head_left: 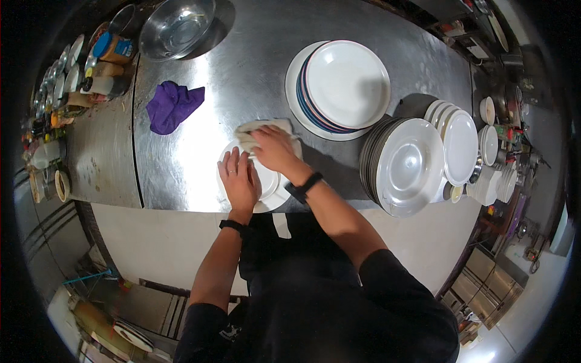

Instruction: The person wipes a plate with a cloth, retrieves a container and a cloth from a lower shelf, and then continues wiping plates on the counter.

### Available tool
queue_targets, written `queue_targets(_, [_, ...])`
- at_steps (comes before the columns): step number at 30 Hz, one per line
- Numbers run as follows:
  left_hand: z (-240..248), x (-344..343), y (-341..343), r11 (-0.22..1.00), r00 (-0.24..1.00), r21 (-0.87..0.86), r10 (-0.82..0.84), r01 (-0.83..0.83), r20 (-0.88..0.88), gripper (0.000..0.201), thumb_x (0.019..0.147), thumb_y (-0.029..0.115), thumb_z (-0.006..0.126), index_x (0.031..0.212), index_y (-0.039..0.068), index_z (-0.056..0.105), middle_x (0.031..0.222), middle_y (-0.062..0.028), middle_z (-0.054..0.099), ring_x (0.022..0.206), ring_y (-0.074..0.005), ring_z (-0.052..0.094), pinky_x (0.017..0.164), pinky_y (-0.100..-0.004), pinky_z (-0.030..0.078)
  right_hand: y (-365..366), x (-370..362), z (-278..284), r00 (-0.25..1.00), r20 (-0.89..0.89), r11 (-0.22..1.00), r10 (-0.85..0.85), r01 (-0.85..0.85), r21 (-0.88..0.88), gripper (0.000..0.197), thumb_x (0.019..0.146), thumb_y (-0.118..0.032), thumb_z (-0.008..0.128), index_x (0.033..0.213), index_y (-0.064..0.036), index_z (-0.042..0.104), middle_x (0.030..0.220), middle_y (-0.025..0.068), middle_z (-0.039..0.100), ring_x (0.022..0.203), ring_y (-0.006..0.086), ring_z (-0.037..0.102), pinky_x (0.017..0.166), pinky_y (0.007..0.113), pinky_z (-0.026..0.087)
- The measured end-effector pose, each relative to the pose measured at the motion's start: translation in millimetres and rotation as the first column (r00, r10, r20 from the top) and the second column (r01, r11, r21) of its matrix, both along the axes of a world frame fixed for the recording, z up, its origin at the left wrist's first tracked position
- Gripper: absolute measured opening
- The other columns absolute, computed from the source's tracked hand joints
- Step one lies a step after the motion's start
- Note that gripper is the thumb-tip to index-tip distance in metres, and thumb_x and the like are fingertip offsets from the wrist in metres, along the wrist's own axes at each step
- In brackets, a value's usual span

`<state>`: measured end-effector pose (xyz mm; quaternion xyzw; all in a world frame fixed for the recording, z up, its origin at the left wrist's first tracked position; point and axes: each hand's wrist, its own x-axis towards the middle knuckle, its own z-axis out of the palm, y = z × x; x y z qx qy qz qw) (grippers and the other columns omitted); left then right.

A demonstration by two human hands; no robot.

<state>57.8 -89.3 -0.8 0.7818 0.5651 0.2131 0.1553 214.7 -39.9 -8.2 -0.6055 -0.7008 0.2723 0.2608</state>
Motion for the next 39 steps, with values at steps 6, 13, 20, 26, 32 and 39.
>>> queue_targets(6, [-7, -7, 1, 1.0, 0.997, 0.002, 0.028, -0.028, 0.076, 0.034, 0.09, 0.001, 0.06, 0.123, 0.002, 0.061, 0.137, -0.0191, 0.054, 0.127, -0.0443, 0.046, 0.108, -0.0524, 0.038, -40, 14, 1, 0.998, -0.063, 0.996, -0.023, 0.017, -0.085, 0.026, 0.081, -0.018, 0.069, 0.101, -0.0018, 0.062, 0.107, 0.0191, 0.066, 0.103, 0.0384, 0.061, 0.09, 0.05, 0.046])
queue_targets(13, [4, -6, 17, 0.968, 0.974, -0.115, -0.216, 0.222, 0.067, 0.043, 0.09, -0.005, 0.053, 0.13, 0.008, 0.061, 0.141, -0.0144, 0.052, 0.137, -0.0384, 0.04, 0.118, -0.0545, 0.027, -167, 48, 8, 0.997, 0.077, 0.973, -0.015, 0.033, -0.227, 0.032, 0.082, -0.018, 0.068, 0.109, -0.0025, 0.059, 0.105, 0.0206, 0.064, 0.105, 0.0406, 0.058, 0.094, 0.049, 0.045])
queue_targets(20, [-3, 15, 68, 0.761, 0.763, -0.051, -0.644, 0.646, 0.051, 0.042, 0.086, 0.001, 0.06, 0.126, 0.012, 0.064, 0.14, -0.0083, 0.054, 0.136, -0.0327, 0.044, 0.119, -0.0508, 0.031, -150, 38, 8, 0.928, -0.056, 0.904, -0.37, 0.345, -0.253, 0.034, 0.083, -0.014, 0.065, 0.113, 0.0003, 0.059, 0.11, 0.0223, 0.063, 0.104, 0.0423, 0.059, 0.092, 0.049, 0.047])
queue_targets(26, [-6, 24, 70, 0.735, 0.736, -0.045, -0.676, 0.677, 0.044, 0.031, 0.09, 0.004, 0.059, 0.122, 0.003, 0.062, 0.14, -0.0135, 0.054, 0.134, -0.0349, 0.045, 0.118, -0.0501, 0.032, -60, 47, 8, 0.964, 0.077, 0.955, -0.255, 0.264, -0.134, 0.024, 0.081, -0.013, 0.064, 0.1, 0.0018, 0.06, 0.103, 0.0232, 0.064, 0.101, 0.0427, 0.059, 0.088, 0.05, 0.048])
queue_targets(32, [-6, 20, 64, 0.854, 0.863, -0.137, -0.481, 0.501, 0.156, 0.043, 0.088, 0.003, 0.061, 0.129, -0.003, 0.051, 0.135, -0.0249, 0.054, 0.129, -0.0413, 0.049, 0.116, -0.0507, 0.034, -10, 43, 7, 0.99, -0.043, 0.977, -0.133, 0.124, -0.175, 0.023, 0.08, -0.012, 0.064, 0.1, 0.0001, 0.063, 0.105, 0.0216, 0.064, 0.104, 0.0404, 0.058, 0.091, 0.049, 0.047])
queue_targets(39, [6, 18, 75, 0.739, 0.745, -0.099, -0.662, 0.667, 0.083, 0.04, 0.088, 0.006, 0.063, 0.127, 0.0, 0.057, 0.138, -0.0148, 0.055, 0.133, -0.0323, 0.048, 0.118, -0.0443, 0.034, -134, 49, 11, 0.985, 0.021, 0.95, -0.171, 0.17, -0.263, 0.033, 0.079, -0.016, 0.068, 0.107, -0.0001, 0.059, 0.113, 0.019, 0.061, 0.111, 0.0394, 0.055, 0.092, 0.049, 0.046])
